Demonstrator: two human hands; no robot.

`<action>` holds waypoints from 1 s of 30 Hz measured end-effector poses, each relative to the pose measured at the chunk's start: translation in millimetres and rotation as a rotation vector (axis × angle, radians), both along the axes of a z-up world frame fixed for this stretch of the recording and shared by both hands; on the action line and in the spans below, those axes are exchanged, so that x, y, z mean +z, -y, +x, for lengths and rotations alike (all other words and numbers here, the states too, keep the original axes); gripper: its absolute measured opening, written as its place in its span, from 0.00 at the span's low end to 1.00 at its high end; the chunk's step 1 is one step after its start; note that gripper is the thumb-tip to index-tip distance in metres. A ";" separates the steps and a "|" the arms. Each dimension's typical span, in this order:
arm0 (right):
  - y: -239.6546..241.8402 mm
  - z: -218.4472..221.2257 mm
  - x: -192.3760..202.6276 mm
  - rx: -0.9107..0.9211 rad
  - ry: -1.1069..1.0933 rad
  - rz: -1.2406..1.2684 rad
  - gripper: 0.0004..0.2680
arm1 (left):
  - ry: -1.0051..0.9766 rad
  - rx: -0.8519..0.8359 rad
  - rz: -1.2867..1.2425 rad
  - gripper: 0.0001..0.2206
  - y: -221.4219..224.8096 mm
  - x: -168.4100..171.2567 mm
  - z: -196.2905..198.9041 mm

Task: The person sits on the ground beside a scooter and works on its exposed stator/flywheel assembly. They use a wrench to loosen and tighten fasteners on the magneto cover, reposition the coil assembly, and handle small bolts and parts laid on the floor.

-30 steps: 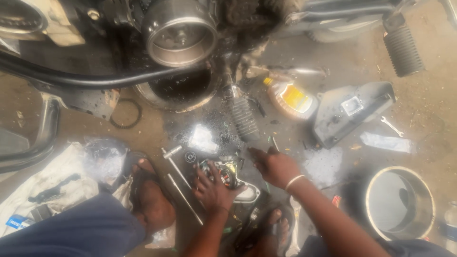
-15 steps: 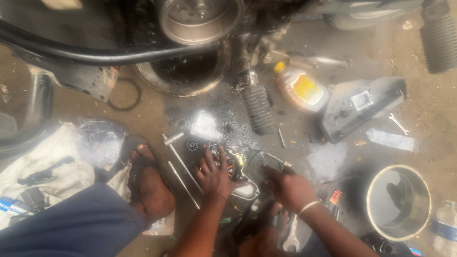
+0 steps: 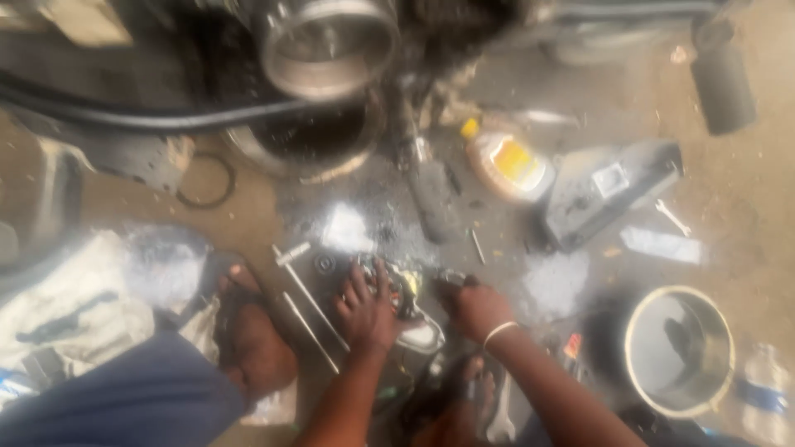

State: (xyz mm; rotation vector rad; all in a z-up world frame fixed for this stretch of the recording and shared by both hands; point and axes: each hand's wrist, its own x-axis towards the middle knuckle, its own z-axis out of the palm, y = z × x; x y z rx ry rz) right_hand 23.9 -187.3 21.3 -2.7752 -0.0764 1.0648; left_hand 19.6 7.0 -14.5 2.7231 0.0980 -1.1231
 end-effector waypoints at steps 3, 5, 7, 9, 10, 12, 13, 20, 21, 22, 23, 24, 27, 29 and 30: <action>0.5 -2.5 9.0 -0.068 0.012 -0.024 0.14 | 0.069 -0.001 -0.008 0.70 4.3 -6.3 -2.7; -0.9 -1.6 11.1 -0.109 0.068 0.025 0.14 | 0.079 -0.018 0.009 0.71 2.8 -8.9 -2.1; 0.5 -2.2 11.6 -0.118 0.089 0.060 0.15 | 0.097 -0.012 -0.015 0.70 2.8 -15.8 -1.6; 3.5 0.8 6.0 -0.110 0.109 0.076 0.14 | 0.076 -0.014 -0.011 0.70 3.5 -10.8 0.3; 4.6 3.1 2.6 -0.102 0.128 0.095 0.14 | 0.055 -0.016 -0.005 0.70 3.4 -8.6 1.7; 1.6 8.7 6.4 -0.106 0.027 0.075 0.14 | 0.048 -0.026 -0.006 0.69 2.0 -10.0 2.2; 1.3 10.2 9.1 -0.114 -0.069 0.051 0.14 | 0.048 -0.039 -0.011 0.69 2.5 -10.4 1.8; 11.7 21.6 2.5 0.020 0.029 0.037 0.14 | -0.034 -0.062 0.000 0.71 0.6 -5.0 4.8; 15.1 26.3 3.1 0.093 0.033 0.036 0.14 | 0.000 -0.065 0.002 0.70 1.4 -8.9 2.9; 18.7 31.4 4.2 0.165 0.036 0.035 0.15 | 0.035 -0.068 0.003 0.69 2.4 -12.2 1.3; 21.5 36.4 0.0 0.166 0.040 0.036 0.15 | 0.039 -0.067 0.004 0.69 3.3 -10.9 2.9; 23.9 41.8 -3.7 0.222 0.021 0.052 0.14 | 0.019 -0.068 0.012 0.70 4.0 -9.0 4.7; 27.8 43.5 -5.4 0.292 0.008 0.055 0.13 | -0.020 -0.051 0.017 0.70 4.2 -8.1 6.1; 26.4 38.8 -4.9 0.298 0.019 0.045 0.12 | -0.035 -0.041 0.016 0.70 4.0 -12.3 9.0; 23.7 34.8 -4.8 0.234 0.066 0.110 0.14 | -0.012 -0.029 0.011 0.70 3.5 -15.1 10.4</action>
